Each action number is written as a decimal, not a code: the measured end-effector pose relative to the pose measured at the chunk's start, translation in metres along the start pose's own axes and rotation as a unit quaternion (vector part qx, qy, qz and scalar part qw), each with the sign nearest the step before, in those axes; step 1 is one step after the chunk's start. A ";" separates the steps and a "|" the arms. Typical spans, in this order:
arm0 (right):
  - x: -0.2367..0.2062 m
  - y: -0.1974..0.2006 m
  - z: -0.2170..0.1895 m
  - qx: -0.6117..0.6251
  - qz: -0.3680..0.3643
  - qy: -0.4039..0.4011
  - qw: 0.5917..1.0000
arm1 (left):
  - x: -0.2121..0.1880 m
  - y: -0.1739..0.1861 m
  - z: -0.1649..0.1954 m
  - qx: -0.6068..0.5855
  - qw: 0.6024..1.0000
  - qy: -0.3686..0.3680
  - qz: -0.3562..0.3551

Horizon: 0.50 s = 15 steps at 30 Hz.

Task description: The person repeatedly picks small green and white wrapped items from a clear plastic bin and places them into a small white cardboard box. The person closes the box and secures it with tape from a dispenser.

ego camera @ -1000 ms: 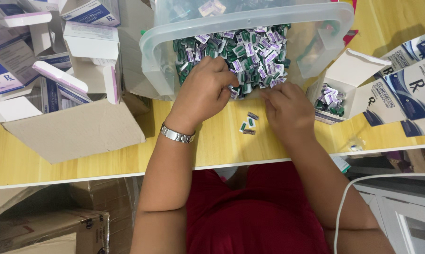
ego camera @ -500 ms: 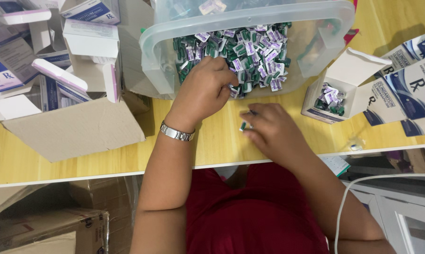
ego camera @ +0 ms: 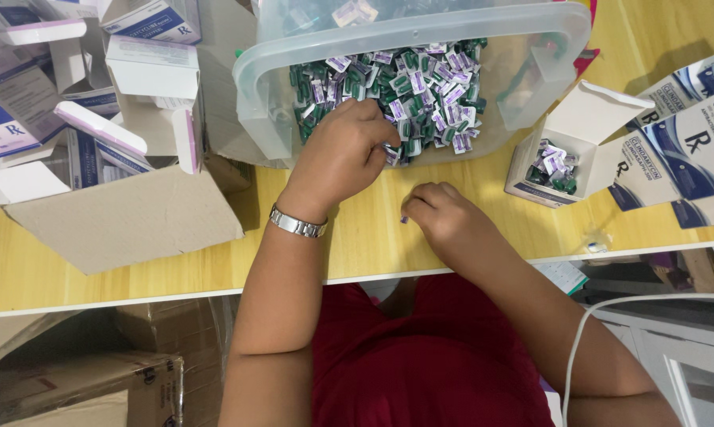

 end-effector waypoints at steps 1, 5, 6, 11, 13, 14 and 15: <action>0.001 0.001 0.000 0.004 0.000 0.001 1.000 | 0.000 0.000 0.000 -0.001 1.000 0.001 0.001; 0.006 0.000 0.003 0.028 -0.010 -0.009 1.000 | 0.000 0.000 0.000 0.004 1.000 -0.010 -0.003; 0.007 0.000 0.005 0.035 -0.014 -0.015 0.999 | 0.000 -0.001 0.000 0.003 1.000 -0.009 -0.005; 0.010 -0.005 0.014 0.023 -0.014 0.000 1.000 | 0.001 -0.002 0.002 0.002 1.000 -0.007 -0.011; 0.010 -0.006 0.017 0.032 -0.004 0.000 0.999 | 0.001 -0.001 0.002 -0.003 1.000 -0.007 -0.010; 0.010 -0.005 0.020 0.049 0.007 0.007 0.999 | 0.001 -0.002 0.002 -0.005 1.000 -0.006 -0.010; 0.010 -0.003 0.022 0.066 0.017 0.014 0.998 | 0.002 -0.001 0.001 -0.004 1.000 -0.006 -0.011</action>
Point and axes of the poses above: each hand's wrist, its own x-axis towards the middle knuckle, its own y-axis out of the back of the hand, z = x × y, the point moved 3 cm from there along x, towards the middle knuckle, and after that the axes turned 2 degrees about x, right-handed, at the moved point
